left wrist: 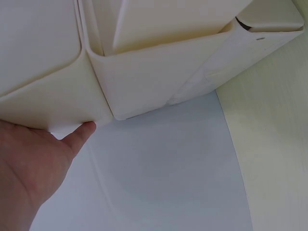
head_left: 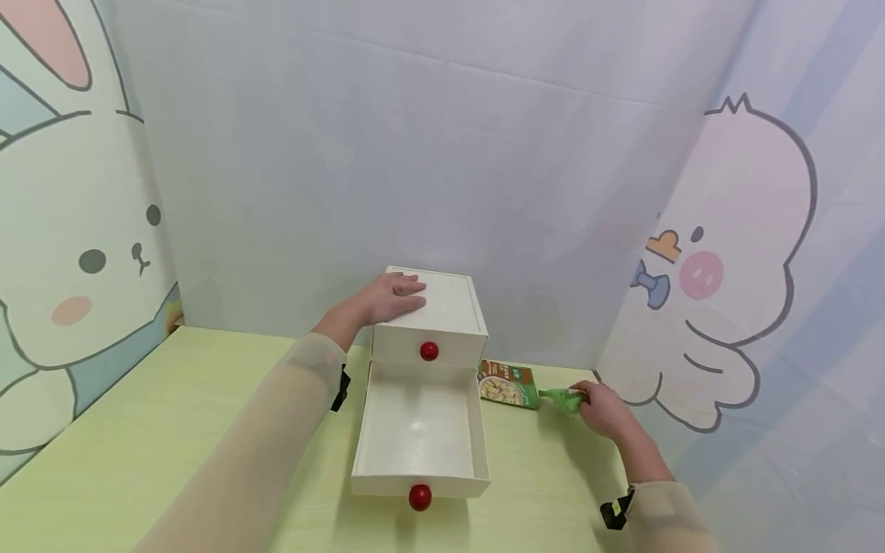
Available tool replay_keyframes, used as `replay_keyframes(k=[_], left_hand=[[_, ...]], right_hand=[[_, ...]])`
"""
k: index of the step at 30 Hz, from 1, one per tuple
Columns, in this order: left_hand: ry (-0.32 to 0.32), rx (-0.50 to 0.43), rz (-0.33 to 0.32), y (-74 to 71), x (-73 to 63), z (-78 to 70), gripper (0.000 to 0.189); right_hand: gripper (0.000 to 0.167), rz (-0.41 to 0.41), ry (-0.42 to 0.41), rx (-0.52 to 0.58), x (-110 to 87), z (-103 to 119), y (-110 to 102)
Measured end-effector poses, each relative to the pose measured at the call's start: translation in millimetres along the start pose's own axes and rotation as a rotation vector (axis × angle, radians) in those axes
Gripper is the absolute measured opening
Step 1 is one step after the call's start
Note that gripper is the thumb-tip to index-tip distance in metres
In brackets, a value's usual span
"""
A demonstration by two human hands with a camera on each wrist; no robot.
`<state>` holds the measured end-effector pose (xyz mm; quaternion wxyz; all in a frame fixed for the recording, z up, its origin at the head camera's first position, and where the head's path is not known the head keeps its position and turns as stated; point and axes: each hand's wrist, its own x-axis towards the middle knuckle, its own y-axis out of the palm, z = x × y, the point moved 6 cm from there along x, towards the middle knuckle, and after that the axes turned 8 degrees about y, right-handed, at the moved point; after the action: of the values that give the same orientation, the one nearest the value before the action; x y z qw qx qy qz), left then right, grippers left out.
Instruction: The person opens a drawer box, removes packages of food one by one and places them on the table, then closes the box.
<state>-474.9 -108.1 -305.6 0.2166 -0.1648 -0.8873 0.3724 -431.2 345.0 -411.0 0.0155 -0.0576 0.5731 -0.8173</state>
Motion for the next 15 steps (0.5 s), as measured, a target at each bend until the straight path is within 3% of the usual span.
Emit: replay_keyframes(k=[8,15], left_hand=[[-0.001,0.006,-0.001,0.2,0.8,-0.2,0.062],[-0.008,-0.006,-0.001,-0.3,0.6,-0.5,0.061]], right_hand=[[0.038,0.034,0.025,-0.031,4.8,-14.3,9.2],[0.033,-0.077,-0.004,-0.158,2.6,-14.1,9.5]])
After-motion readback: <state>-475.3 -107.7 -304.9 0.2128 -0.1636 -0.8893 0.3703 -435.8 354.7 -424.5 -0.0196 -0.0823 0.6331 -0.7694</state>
